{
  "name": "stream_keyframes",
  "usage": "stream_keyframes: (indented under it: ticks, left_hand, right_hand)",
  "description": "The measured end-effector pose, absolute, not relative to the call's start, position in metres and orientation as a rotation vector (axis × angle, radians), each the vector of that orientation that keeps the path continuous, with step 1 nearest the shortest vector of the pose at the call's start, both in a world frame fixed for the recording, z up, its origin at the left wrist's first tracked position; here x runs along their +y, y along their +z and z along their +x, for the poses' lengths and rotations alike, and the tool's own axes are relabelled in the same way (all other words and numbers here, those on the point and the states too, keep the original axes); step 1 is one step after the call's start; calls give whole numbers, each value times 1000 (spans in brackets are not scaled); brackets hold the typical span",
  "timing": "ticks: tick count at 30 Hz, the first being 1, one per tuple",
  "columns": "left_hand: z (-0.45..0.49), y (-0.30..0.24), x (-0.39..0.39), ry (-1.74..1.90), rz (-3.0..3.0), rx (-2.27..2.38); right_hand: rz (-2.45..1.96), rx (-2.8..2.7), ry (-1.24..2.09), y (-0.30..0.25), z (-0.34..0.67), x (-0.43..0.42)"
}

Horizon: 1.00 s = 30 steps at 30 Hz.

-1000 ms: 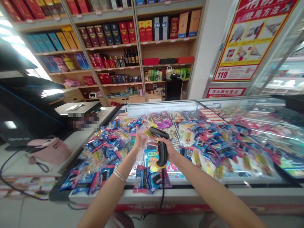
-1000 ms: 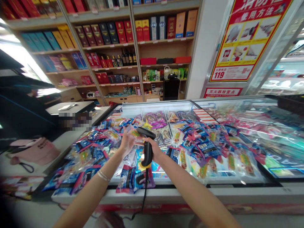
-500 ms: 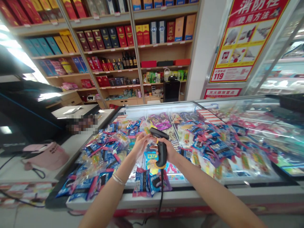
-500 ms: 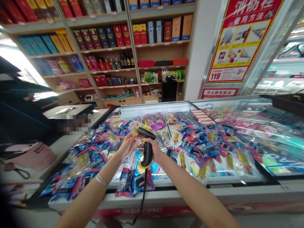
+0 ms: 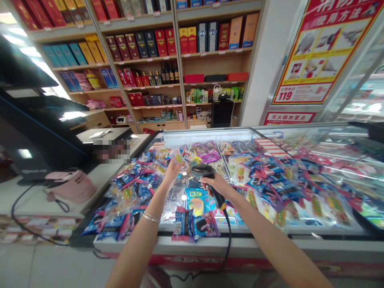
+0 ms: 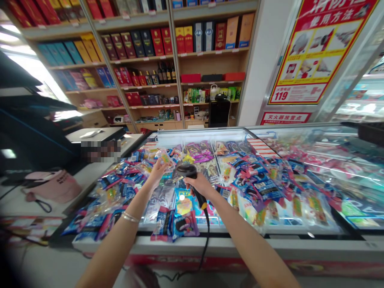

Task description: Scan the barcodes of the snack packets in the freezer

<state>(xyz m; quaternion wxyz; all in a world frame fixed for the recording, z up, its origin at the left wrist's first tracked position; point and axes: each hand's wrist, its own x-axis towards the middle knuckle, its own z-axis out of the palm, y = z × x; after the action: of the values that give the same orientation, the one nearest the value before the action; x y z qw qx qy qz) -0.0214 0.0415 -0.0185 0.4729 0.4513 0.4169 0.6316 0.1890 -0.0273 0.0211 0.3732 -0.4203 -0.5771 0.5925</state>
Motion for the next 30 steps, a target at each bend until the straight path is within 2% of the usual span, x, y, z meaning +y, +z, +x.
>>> stream_keyframes:
  ticks: [7,18,30]
  left_hand:
    - [-18,-25,45,1407,1170,1038]
    - [-10,-9,30,1323,1184,1168]
    - [-11,-7,28,1413,1103,1171]
  right_hand:
    - [-1163,-1661,1420,20,189,-28]
    - [-1173,-1682,1488,19,189,-28]
    - [-1125,-1647,1487,23,189,-30]
